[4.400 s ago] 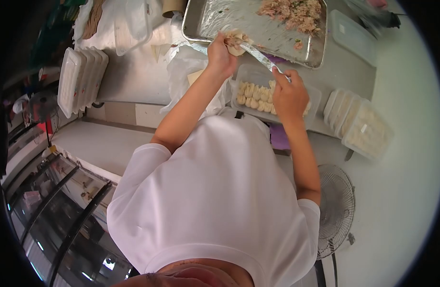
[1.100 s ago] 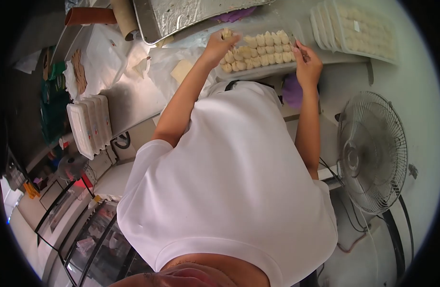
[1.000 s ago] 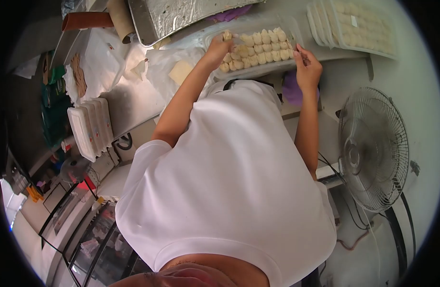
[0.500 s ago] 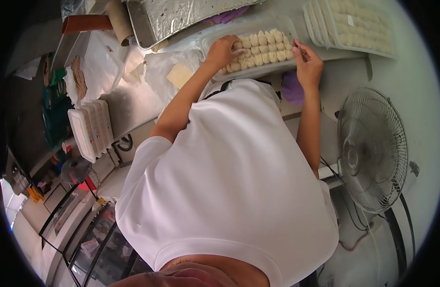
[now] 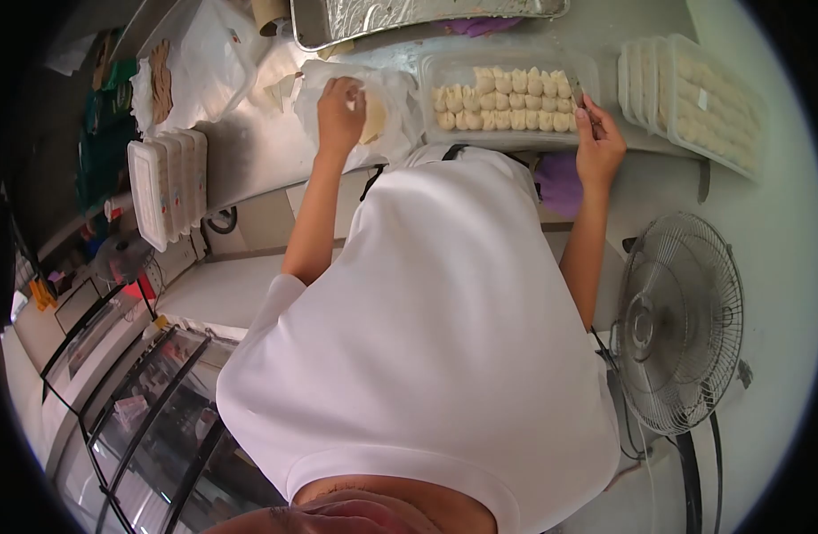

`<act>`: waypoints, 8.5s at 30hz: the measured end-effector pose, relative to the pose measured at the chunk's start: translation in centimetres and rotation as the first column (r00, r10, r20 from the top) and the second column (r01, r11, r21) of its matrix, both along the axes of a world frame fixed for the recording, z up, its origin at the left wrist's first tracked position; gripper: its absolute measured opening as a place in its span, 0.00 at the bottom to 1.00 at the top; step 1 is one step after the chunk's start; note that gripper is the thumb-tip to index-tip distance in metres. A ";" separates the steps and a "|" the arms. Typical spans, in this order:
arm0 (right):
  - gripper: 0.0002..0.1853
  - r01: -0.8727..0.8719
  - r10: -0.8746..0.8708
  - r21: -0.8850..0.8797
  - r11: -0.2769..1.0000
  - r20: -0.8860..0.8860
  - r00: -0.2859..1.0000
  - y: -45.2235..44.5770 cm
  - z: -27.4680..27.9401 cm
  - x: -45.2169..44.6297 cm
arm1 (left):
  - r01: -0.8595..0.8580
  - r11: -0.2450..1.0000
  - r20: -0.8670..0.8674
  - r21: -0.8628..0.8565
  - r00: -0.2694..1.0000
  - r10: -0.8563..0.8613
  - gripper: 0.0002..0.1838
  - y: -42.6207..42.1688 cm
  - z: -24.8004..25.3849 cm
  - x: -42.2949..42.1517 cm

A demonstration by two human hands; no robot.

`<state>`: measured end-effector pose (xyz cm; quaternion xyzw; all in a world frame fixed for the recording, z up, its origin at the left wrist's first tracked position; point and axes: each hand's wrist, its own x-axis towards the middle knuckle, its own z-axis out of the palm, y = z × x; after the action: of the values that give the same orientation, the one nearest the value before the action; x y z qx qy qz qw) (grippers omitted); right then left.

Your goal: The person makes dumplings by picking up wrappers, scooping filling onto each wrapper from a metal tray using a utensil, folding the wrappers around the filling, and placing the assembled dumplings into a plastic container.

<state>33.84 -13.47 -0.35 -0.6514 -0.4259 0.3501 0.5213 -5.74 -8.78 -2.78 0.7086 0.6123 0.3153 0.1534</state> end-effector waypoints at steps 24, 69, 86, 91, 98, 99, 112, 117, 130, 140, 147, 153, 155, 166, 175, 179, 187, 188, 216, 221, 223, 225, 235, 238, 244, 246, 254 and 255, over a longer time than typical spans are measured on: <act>0.16 -0.231 0.231 0.027 0.973 -0.004 0.973 2.7 1.7 -4.9 | 0.011 0.931 -0.049 -0.365 0.998 -0.031 0.11 -2.1 -3.9 -2.3; 0.21 -0.430 0.400 -0.366 0.825 0.916 -0.011 29.3 -2.3 -1.3 | 0.136 0.969 0.973 -0.206 0.134 0.188 0.09 -0.2 3.0 -3.9; 0.11 -0.825 0.863 -0.419 0.379 0.482 0.152 27.2 2.7 -2.2 | 0.069 0.868 0.765 -0.492 -0.440 0.469 0.20 1.9 1.5 -1.3; 0.12 -0.800 0.903 -0.434 0.414 0.086 0.421 26.1 6.0 -1.7 | 0.086 0.836 0.736 -0.542 -0.431 0.522 0.19 1.8 -0.1 -0.2; 0.12 -0.598 0.740 -0.520 0.610 0.644 0.194 24.2 8.7 -1.4 | 0.086 0.822 0.746 -0.564 -0.375 0.551 0.18 2.6 -0.9 2.4; 0.12 -0.611 0.758 -0.553 0.567 0.640 0.125 23.3 10.0 -3.0 | 0.094 0.821 0.745 -0.563 -0.372 0.554 0.18 2.9 -0.6 2.9; 0.12 -0.679 0.809 -0.517 0.522 0.551 0.203 22.2 8.2 -4.4 | 0.244 0.851 0.720 -0.465 -0.455 0.524 0.23 9.6 2.2 14.2; 0.12 -0.596 0.784 -0.539 0.596 0.551 0.286 20.7 8.9 -2.9 | 0.289 0.795 0.689 -0.534 -0.397 0.607 0.23 10.9 2.5 15.0; 0.17 -0.492 0.581 -0.381 0.783 0.730 0.359 10.8 8.8 -4.1 | 0.352 0.829 0.715 -0.435 -0.425 0.556 0.22 8.5 2.8 16.6; 0.23 -0.481 0.376 -0.144 0.865 0.822 0.428 4.2 5.6 -9.2 | 0.308 0.854 0.726 -0.420 -0.450 0.520 0.21 7.4 7.1 14.1; 0.23 -0.469 0.268 -0.096 0.878 0.910 0.316 4.3 7.1 -8.1 | 0.143 0.896 0.904 -0.421 0.142 0.403 0.21 6.9 2.3 9.7; 0.22 -0.585 0.306 -0.031 0.810 0.874 0.378 4.4 6.9 -10.0 | 0.439 0.832 0.724 -0.338 -0.444 0.528 0.22 4.8 4.0 8.3; 0.22 -0.599 0.329 -0.046 0.800 0.867 0.374 4.4 7.0 -10.2 | 0.459 0.839 0.707 -0.293 -0.487 0.513 0.23 3.5 6.0 8.1; 0.23 -0.742 0.494 0.167 0.649 0.649 0.578 3.7 11.2 -10.2 | 0.404 0.914 0.470 0.037 0.800 -0.373 0.36 2.4 9.2 2.2; 0.19 -0.753 0.590 -0.088 0.652 0.682 0.431 4.3 13.5 -8.2 | 0.485 0.849 0.052 -0.211 0.873 -0.485 0.17 3.4 12.7 4.9; 0.18 -0.721 0.701 -0.235 0.652 0.550 0.455 5.8 17.3 -5.2 | 0.491 0.866 0.056 -0.090 0.871 -0.488 0.10 3.5 8.2 4.7; 0.15 -0.403 0.311 0.066 0.913 0.527 0.790 10.2 3.4 -3.4 | 0.552 0.833 0.824 0.025 -0.483 0.296 0.18 3.3 8.2 6.9; 0.14 -0.356 0.274 0.010 0.934 0.620 0.735 10.1 0.5 -3.2 | 0.557 0.830 0.825 0.023 -0.480 0.299 0.18 3.6 7.7 7.0; 0.14 -0.037 0.015 0.060 0.997 0.340 0.940 -2.6 1.1 2.2 | 0.469 0.691 0.631 -0.550 0.775 -0.023 0.18 5.8 -0.9 12.8; 0.14 -0.049 0.010 0.112 0.993 0.324 0.946 -1.7 1.8 2.9 | 0.358 0.934 -0.086 -0.008 0.930 -0.358 0.20 5.3 -1.4 13.6; 0.14 -0.058 0.019 0.111 0.992 0.329 0.944 -1.2 2.3 3.2 | 0.343 0.934 -0.082 -0.098 0.933 -0.351 0.20 5.2 -1.4 14.2; 0.14 -0.085 0.051 0.088 0.992 0.340 0.939 -0.7 2.5 3.5 | 0.329 0.919 -0.210 -0.218 0.903 -0.374 0.21 5.5 -1.1 14.8; 0.15 -0.141 0.085 0.141 0.980 0.341 0.936 0.3 2.6 3.1 | 0.448 0.849 -0.247 -0.280 0.821 -0.515 0.16 6.1 -2.9 14.2; 0.15 -0.165 0.124 0.068 0.984 0.401 0.908 0.6 2.6 2.5 | 0.415 0.895 -0.341 -0.162 0.828 -0.445 0.13 5.3 -0.6 13.4; 0.14 -0.168 0.134 0.129 0.977 0.242 0.961 2.1 2.1 1.0 | -0.023 0.994 0.023 -0.103 0.999 0.025 0.13 0.9 2.8 0.9; 0.14 -0.241 0.212 0.106 0.965 0.232 0.950 2.6 2.6 0.3 | -0.085 0.943 -0.275 -0.322 0.961 -0.007 0.14 -0.6 1.8 -2.0; 0.16 -0.554 0.502 0.050 0.831 0.364 0.785 6.9 4.1 -3.1 | -0.072 0.996 -0.337 0.051 0.938 0.085 0.10 -1.2 -5.8 -1.0; 0.17 -0.587 0.546 0.015 0.810 0.348 0.762 7.0 4.0 -3.4 | -0.051 0.997 -0.173 0.052 0.983 0.059 0.11 -1.6 -5.6 -1.0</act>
<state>30.47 -6.43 3.70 -0.5072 -0.7038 0.3513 0.3521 -6.77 -10.39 -8.34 0.7197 0.6351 0.2706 0.0739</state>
